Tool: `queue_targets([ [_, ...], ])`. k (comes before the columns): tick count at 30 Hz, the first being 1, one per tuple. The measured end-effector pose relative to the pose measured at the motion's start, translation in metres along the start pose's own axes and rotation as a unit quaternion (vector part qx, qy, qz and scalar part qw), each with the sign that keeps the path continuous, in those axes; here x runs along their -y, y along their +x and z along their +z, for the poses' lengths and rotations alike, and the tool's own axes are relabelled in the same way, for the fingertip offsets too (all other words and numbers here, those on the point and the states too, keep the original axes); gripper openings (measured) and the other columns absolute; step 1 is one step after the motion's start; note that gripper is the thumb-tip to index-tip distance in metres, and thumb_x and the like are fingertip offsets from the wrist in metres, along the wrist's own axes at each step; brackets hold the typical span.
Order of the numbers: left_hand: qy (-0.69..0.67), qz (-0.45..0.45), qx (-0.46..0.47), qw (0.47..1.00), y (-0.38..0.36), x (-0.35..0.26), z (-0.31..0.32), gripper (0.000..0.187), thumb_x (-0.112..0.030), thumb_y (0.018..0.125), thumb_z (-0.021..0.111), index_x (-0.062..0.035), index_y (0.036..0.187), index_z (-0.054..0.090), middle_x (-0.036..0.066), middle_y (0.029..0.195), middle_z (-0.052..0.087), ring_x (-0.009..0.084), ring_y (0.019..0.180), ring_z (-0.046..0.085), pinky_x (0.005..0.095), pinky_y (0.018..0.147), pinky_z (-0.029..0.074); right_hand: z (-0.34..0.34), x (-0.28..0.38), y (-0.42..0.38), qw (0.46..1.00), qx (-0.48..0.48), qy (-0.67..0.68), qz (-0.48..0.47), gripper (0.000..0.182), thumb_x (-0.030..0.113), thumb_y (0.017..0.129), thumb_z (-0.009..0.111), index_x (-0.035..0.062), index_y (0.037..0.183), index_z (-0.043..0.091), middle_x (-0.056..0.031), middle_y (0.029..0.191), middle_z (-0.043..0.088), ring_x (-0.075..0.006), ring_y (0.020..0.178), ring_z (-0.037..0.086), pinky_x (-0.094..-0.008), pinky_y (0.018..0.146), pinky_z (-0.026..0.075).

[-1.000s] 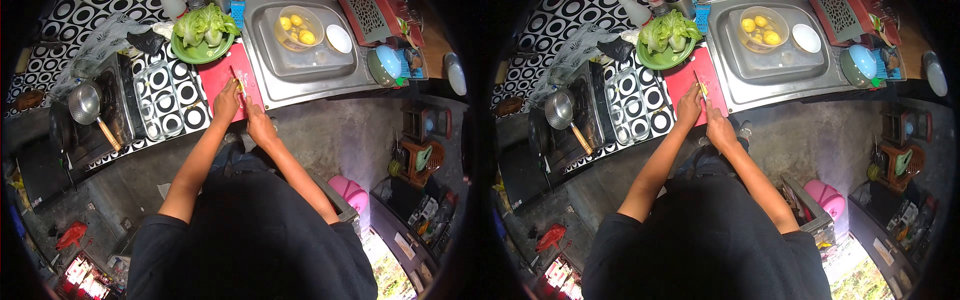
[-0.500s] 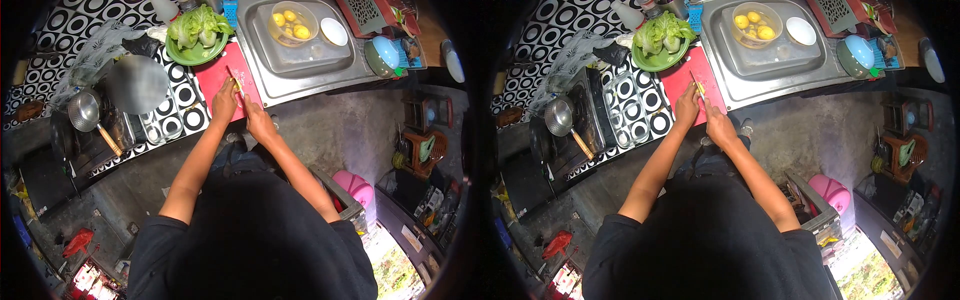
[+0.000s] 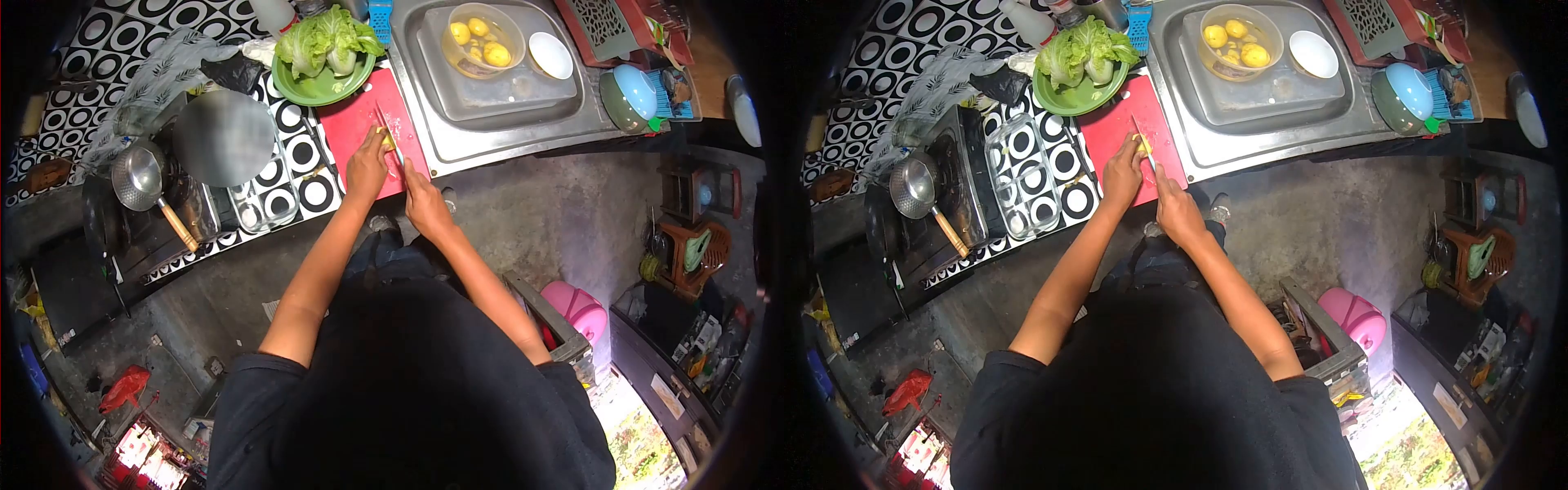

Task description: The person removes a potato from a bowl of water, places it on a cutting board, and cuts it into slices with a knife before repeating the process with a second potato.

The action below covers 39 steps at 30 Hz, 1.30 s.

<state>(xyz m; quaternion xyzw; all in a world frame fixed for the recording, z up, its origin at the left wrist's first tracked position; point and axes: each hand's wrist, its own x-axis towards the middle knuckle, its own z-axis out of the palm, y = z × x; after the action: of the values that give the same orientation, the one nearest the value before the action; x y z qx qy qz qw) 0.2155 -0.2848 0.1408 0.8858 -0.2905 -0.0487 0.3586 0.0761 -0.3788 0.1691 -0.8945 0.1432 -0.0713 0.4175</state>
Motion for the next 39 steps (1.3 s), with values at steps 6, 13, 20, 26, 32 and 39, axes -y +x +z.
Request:
queue_targets([
  [6,0.007,-0.002,0.003,1.000,0.001,0.001,-0.001,0.031,-0.012,0.095,0.061,-0.0063,0.126,0.062,0.020,0.137,0.059,0.0400,0.106,0.066,0.0470,0.084,0.057,0.001,0.002,0.011,1.000,-0.020,0.002,-0.020,0.062,-0.001,0.091,0.048,-0.0013,0.151,0.031,-0.0292,0.101,0.061,-0.0499,0.083,0.064,-0.0567,0.074,0.051],
  [13,0.000,-0.002,-0.005,1.000,-0.002,0.000,0.000,0.029,-0.011,0.095,0.060,-0.0065,0.124,0.063,0.019,0.137,0.059,0.0392,0.105,0.067,0.0469,0.084,0.057,0.000,0.003,-0.005,1.000,0.012,0.001,0.011,0.062,-0.002,0.091,0.049,-0.0022,0.150,0.031,-0.0284,0.098,0.060,-0.0500,0.084,0.063,-0.0566,0.074,0.051],
  [20,-0.007,-0.020,-0.005,1.000,0.001,-0.009,-0.006,0.029,-0.011,0.094,0.062,-0.0026,0.121,0.065,0.019,0.133,0.061,0.0399,0.107,0.065,0.0458,0.088,0.055,0.006,-0.001,0.015,1.000,-0.013,0.021,-0.006,0.061,-0.002,0.091,0.048,-0.0023,0.150,0.032,-0.0312,0.104,0.062,-0.0503,0.090,0.063,-0.0547,0.080,0.051],
  [26,-0.001,-0.020,-0.002,1.000,-0.001,-0.003,-0.003,0.029,-0.012,0.095,0.062,-0.0040,0.122,0.065,0.017,0.135,0.061,0.0386,0.108,0.066,0.0451,0.088,0.056,0.008,0.000,-0.001,1.000,-0.008,0.012,0.005,0.059,-0.001,0.093,0.048,-0.0020,0.150,0.032,-0.0314,0.103,0.062,-0.0499,0.091,0.064,-0.0542,0.080,0.051],
  [32,0.012,-0.016,0.003,1.000,0.000,-0.002,-0.004,0.028,-0.014,0.095,0.062,-0.0048,0.122,0.065,0.016,0.135,0.061,0.0385,0.106,0.066,0.0459,0.086,0.056,0.012,-0.001,0.027,1.000,-0.025,0.015,-0.004,0.059,0.000,0.093,0.048,-0.0027,0.150,0.032,-0.0307,0.103,0.062,-0.0497,0.090,0.064,-0.0548,0.079,0.052],
  [39,0.020,0.011,-0.009,1.000,-0.001,0.007,0.001,0.031,-0.012,0.093,0.061,-0.0080,0.124,0.065,0.018,0.136,0.061,0.0375,0.103,0.068,0.0456,0.081,0.058,0.012,0.003,-0.003,1.000,-0.020,-0.017,0.005,0.060,0.000,0.092,0.048,-0.0028,0.150,0.032,-0.0308,0.102,0.062,-0.0494,0.090,0.064,-0.0544,0.079,0.052],
])
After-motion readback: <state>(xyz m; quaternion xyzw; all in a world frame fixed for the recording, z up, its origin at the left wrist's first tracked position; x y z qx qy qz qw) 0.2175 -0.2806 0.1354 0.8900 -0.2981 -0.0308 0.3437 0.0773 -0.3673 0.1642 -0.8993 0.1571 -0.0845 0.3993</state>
